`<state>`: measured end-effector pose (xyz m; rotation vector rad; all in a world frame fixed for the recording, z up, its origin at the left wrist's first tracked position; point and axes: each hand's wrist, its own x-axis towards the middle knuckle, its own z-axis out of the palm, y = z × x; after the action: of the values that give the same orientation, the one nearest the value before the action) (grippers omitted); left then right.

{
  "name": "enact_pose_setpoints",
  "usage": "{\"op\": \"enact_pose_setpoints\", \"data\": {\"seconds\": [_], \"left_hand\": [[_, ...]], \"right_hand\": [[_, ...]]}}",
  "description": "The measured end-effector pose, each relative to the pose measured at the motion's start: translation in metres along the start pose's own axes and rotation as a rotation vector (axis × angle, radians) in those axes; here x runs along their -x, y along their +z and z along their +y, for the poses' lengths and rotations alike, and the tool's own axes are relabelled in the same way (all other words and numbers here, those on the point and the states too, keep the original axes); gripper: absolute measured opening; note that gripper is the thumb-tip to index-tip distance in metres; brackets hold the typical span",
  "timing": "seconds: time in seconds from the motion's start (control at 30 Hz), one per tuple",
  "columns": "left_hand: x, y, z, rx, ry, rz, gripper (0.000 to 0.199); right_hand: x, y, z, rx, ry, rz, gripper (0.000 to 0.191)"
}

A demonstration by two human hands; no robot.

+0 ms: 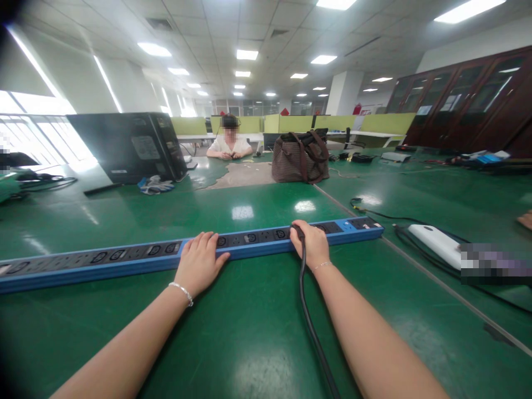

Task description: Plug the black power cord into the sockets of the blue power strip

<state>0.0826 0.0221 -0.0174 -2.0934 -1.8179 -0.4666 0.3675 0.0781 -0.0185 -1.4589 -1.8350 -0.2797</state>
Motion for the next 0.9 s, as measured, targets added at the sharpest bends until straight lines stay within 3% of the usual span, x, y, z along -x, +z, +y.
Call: {"op": "enact_pose_setpoints", "data": {"seconds": [0.37, 0.53, 0.63, 0.73, 0.8, 0.9], "left_hand": [[0.0, -0.001, 0.001, 0.009, 0.003, -0.002, 0.055], [0.0, 0.0, 0.0, -0.001, 0.001, 0.008, 0.055], [0.0, 0.001, 0.0, -0.005, 0.006, 0.018, 0.055], [0.0, 0.002, 0.0, -0.013, 0.009, 0.021, 0.056], [0.0, 0.002, 0.0, -0.022, 0.015, 0.02, 0.056], [0.0, 0.003, 0.0, -0.029, 0.021, 0.023, 0.056]], "right_hand": [[-0.001, -0.001, 0.002, 0.138, 0.067, -0.012, 0.029], [0.0, 0.004, 0.004, 0.019, 0.073, 0.01, 0.028], [-0.009, 0.0, 0.002, -0.211, 0.192, 0.133, 0.032], [-0.024, -0.014, 0.002, -0.496, 0.404, 0.399, 0.043], [-0.03, -0.024, 0.007, -0.498, 0.375, 0.472, 0.041], [-0.029, -0.033, 0.024, -0.427, 0.3, 0.445, 0.04]]}}
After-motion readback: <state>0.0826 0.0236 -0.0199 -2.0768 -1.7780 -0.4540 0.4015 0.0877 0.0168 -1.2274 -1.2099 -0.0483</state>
